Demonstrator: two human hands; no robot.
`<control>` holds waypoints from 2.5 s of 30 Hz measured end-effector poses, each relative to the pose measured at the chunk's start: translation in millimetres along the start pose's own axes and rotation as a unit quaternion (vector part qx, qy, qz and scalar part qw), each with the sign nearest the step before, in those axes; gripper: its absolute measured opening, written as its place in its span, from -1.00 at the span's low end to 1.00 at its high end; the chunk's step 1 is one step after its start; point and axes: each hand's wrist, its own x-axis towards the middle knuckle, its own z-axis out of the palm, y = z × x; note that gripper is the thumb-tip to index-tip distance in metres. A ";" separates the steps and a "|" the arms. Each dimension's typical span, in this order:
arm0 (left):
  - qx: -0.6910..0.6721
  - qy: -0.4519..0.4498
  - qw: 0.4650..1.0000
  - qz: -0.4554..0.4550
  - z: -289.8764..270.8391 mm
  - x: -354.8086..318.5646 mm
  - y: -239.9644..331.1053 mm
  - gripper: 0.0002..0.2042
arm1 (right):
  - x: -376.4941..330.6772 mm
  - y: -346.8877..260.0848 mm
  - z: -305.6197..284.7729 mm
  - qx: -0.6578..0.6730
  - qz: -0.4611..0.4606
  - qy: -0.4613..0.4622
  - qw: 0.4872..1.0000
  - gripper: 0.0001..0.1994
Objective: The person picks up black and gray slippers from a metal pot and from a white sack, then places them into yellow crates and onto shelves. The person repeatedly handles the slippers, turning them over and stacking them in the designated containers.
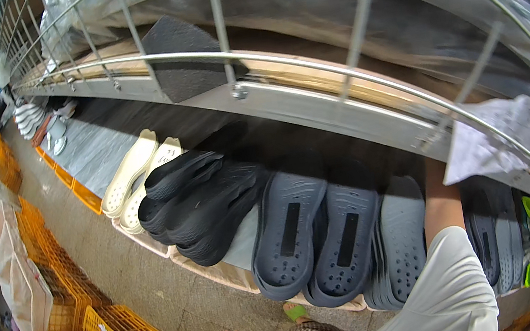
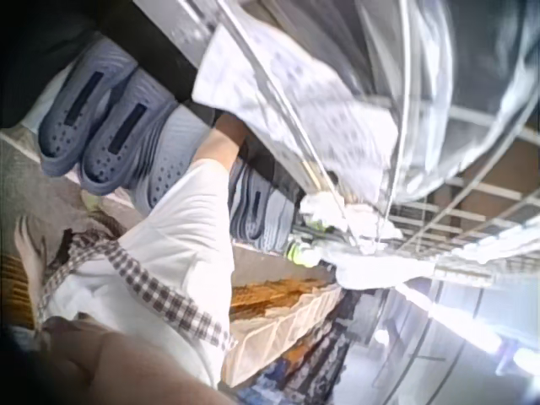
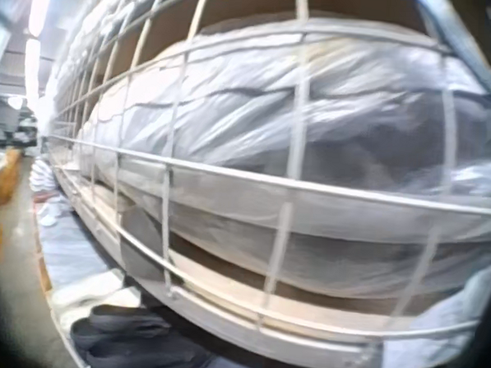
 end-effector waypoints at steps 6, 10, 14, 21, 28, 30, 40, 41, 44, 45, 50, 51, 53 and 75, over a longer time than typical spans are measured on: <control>0.002 0.010 1.000 0.025 13.6 5.1 -9.1 -0.33 | 7.3 -6.2 13.0 0.043 0.017 -0.018 0.999 -0.69; -0.003 -0.010 1.000 0.025 11.3 -1.6 -22.1 -0.32 | 3.1 -11.4 15.0 0.066 0.026 -0.037 0.997 -0.70; 0.022 -0.046 0.999 0.012 7.6 -10.5 -35.4 -0.30 | 1.5 -6.0 16.2 0.106 0.036 -0.050 0.992 -0.70; 0.010 -0.087 0.995 -0.041 15.1 -16.2 -24.6 -0.28 | 29.9 4.6 30.5 0.190 0.055 -0.057 0.979 -0.71; 0.012 -0.133 0.990 -0.046 15.2 1.0 -18.1 -0.32 | 57.5 -2.8 1.2 0.304 0.039 -0.059 0.950 -0.72; 0.019 -0.126 0.991 -0.040 12.2 3.6 -19.0 -0.34 | 56.8 -11.0 -24.2 0.349 0.022 -0.072 0.934 -0.72; -0.036 -0.055 0.992 0.103 -25.8 26.4 -19.8 -0.38 | -152.5 -29.4 -200.9 0.495 0.047 -0.309 0.811 -0.70; -0.043 -0.058 0.991 0.115 -34.2 27.4 -18.3 -0.38 | -196.9 -33.4 -216.2 0.476 0.077 -0.307 0.821 -0.67; -0.146 -0.042 0.978 0.141 -60.3 26.3 -8.4 -0.38 | -344.7 -45.0 -243.2 0.486 0.097 -0.428 0.756 -0.50; -0.188 -0.032 0.969 0.154 -68.1 23.8 -3.5 -0.38 | -393.7 -45.0 -240.1 0.473 0.087 -0.439 0.759 -0.44; -0.662 -0.107 0.730 0.129 -99.1 5.3 18.7 -0.44 | -577.7 -23.3 -179.6 0.352 -0.050 -0.527 0.772 -0.16; -0.722 -0.079 0.679 0.109 -104.0 1.5 18.1 -0.46 | -602.8 -15.9 -165.1 0.298 -0.126 -0.532 0.783 -0.12; -0.838 -0.029 0.545 0.008 -115.7 3.1 5.3 -0.48 | -645.2 -2.0 -143.6 0.184 -0.336 -0.588 0.712 -0.13; -0.805 0.070 0.588 0.030 -145.9 -108.5 -131.9 -0.50 | -815.2 -24.4 -94.2 0.133 -0.439 -0.729 0.508 -0.17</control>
